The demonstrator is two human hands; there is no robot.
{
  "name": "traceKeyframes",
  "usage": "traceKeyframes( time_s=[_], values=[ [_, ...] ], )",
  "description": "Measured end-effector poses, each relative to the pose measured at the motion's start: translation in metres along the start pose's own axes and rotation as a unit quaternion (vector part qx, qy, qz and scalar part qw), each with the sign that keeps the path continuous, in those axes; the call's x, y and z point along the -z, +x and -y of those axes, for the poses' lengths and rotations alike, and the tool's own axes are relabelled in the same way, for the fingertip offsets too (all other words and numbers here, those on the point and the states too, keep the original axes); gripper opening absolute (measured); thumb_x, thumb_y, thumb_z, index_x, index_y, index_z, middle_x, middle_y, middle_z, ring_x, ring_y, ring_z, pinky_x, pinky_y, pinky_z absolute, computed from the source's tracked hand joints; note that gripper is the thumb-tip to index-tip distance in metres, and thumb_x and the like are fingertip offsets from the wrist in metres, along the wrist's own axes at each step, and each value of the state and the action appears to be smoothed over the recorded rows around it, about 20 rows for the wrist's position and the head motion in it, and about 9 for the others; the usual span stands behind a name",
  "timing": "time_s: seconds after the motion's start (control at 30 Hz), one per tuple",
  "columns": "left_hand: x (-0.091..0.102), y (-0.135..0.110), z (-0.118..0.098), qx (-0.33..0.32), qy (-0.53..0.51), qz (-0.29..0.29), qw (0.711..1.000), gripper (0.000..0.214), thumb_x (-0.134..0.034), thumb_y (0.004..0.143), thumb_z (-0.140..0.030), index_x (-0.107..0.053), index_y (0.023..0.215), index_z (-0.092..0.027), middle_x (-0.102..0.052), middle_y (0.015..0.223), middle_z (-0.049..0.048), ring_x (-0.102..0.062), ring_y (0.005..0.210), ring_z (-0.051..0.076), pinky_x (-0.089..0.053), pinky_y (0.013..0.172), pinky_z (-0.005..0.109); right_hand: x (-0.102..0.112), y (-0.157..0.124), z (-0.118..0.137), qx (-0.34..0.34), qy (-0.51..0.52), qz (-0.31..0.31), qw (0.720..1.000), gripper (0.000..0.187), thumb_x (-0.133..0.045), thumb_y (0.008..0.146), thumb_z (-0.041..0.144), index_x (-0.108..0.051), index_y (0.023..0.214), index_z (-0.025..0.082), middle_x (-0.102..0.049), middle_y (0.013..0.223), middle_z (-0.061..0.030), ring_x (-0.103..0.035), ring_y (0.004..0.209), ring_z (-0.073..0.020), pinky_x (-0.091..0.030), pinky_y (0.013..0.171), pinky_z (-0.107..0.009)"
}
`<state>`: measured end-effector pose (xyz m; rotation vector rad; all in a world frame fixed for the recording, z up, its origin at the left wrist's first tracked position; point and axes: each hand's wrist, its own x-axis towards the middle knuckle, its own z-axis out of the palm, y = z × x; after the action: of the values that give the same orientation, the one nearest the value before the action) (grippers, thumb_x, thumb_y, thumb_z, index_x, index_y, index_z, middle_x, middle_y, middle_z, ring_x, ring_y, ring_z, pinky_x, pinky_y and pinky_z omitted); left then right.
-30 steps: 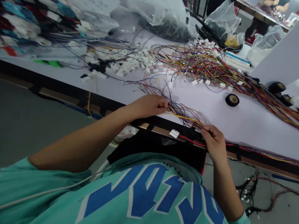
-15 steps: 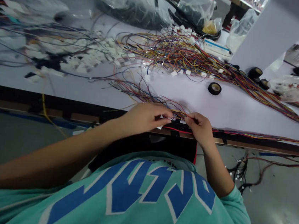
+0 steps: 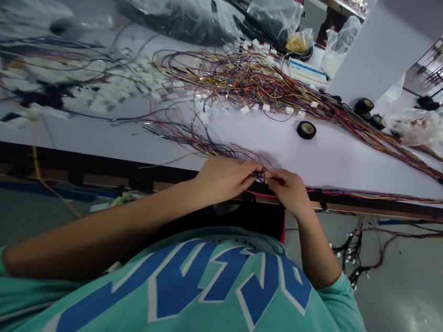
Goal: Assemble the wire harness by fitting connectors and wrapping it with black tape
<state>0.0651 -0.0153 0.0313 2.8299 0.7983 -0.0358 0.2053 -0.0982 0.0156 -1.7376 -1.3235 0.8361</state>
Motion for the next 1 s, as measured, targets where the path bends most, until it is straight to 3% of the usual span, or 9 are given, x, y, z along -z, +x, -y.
traceKeyframes(
  time_s=[0.1,0.3,0.37,0.5,0.63,0.73,0.83,0.9,1.0],
  values=[
    [-0.002,0.0,0.003,0.028,-0.008,-0.018,0.999,0.034,-0.037,0.084,-0.025,-0.05,0.113,-0.016,-0.068,0.09,0.0107,-0.065,0.083,0.025,-0.046,0.066,0.032,-0.003,0.0,-0.001,0.003,-0.031,0.005,0.999,0.011,-0.053,0.066,0.026,-0.06,0.069,0.018,-0.056,0.06,0.0024,-0.045,0.055,-0.0103,-0.035,0.056,-0.024],
    [-0.003,0.003,0.014,0.125,-0.007,-0.051,0.991,0.034,-0.038,0.082,-0.021,-0.05,0.113,-0.013,-0.068,0.089,0.0122,-0.064,0.085,0.026,-0.045,0.068,0.033,-0.013,0.0,-0.008,0.005,-0.043,-0.069,0.997,0.01,-0.053,0.065,0.026,-0.056,0.07,0.018,-0.057,0.064,0.0003,-0.048,0.057,-0.0113,-0.037,0.058,-0.024],
    [-0.003,0.004,0.014,0.12,-0.033,-0.058,0.99,0.028,-0.038,0.085,-0.022,-0.054,0.106,-0.013,-0.068,0.091,0.0109,-0.064,0.087,0.025,-0.046,0.069,0.032,-0.013,-0.001,-0.01,0.007,-0.05,-0.072,0.996,0.01,-0.052,0.065,0.027,-0.055,0.068,0.018,-0.055,0.061,0.0014,-0.046,0.055,-0.0105,-0.036,0.057,-0.024],
    [-0.002,0.002,0.001,0.049,-0.043,-0.083,0.994,0.023,-0.038,0.087,-0.017,-0.056,0.099,-0.014,-0.066,0.091,0.0095,-0.063,0.086,0.021,-0.046,0.068,0.028,-0.012,-0.001,-0.014,0.014,-0.057,-0.101,0.993,0.01,-0.052,0.065,0.029,-0.052,0.065,0.019,-0.051,0.058,0.0034,-0.044,0.053,-0.0098,-0.035,0.053,-0.023],
    [-0.01,0.003,-0.022,-0.072,-0.004,-0.124,0.99,0.026,-0.034,0.087,-0.013,-0.057,0.099,-0.013,-0.063,0.089,0.0104,-0.062,0.082,0.021,-0.045,0.06,0.028,-0.009,0.0,-0.017,0.023,-0.07,-0.113,0.991,0.007,-0.052,0.062,0.026,-0.049,0.063,0.02,-0.048,0.053,0.0047,-0.043,0.051,-0.0104,-0.035,0.049,-0.023],
    [-0.018,0.006,-0.035,-0.145,0.006,-0.153,0.978,0.026,-0.034,0.087,-0.012,-0.058,0.096,-0.013,-0.062,0.087,0.0099,-0.061,0.083,0.02,-0.045,0.061,0.028,-0.007,0.0,-0.019,0.083,-0.083,-0.098,0.988,0.004,-0.049,0.063,0.024,-0.052,0.064,0.021,-0.057,0.06,0.0004,-0.051,0.06,-0.0141,-0.041,0.057,-0.026],
    [-0.017,0.01,-0.032,-0.19,-0.007,-0.161,0.968,0.025,-0.035,0.088,-0.015,-0.058,0.097,-0.015,-0.062,0.088,0.0088,-0.06,0.087,0.019,-0.045,0.065,0.028,-0.006,0.001,-0.022,0.105,-0.075,-0.096,0.987,0.005,-0.049,0.063,0.022,-0.053,0.063,0.021,-0.059,0.063,-0.0013,-0.052,0.064,-0.0158,-0.042,0.062,-0.029],
    [-0.01,0.011,-0.021,-0.133,-0.027,-0.153,0.979,0.024,-0.037,0.087,-0.015,-0.057,0.101,-0.015,-0.062,0.091,0.0084,-0.06,0.086,0.019,-0.045,0.064,0.027,-0.006,0.001,-0.023,0.069,-0.032,-0.085,0.993,0.003,-0.049,0.061,0.02,-0.052,0.061,0.02,-0.056,0.06,0.0008,-0.048,0.059,-0.0134,-0.039,0.057,-0.027],
    [0.002,0.013,0.002,0.069,-0.029,-0.145,0.986,0.026,-0.039,0.086,-0.017,-0.056,0.105,-0.015,-0.063,0.093,0.0095,-0.061,0.082,0.02,-0.044,0.062,0.029,-0.005,0.002,-0.021,0.002,0.072,-0.043,0.996,0.002,-0.047,0.056,0.017,-0.048,0.056,0.019,-0.053,0.058,0.003,-0.038,0.048,-0.0078,-0.03,0.047,-0.022]
  ],
)
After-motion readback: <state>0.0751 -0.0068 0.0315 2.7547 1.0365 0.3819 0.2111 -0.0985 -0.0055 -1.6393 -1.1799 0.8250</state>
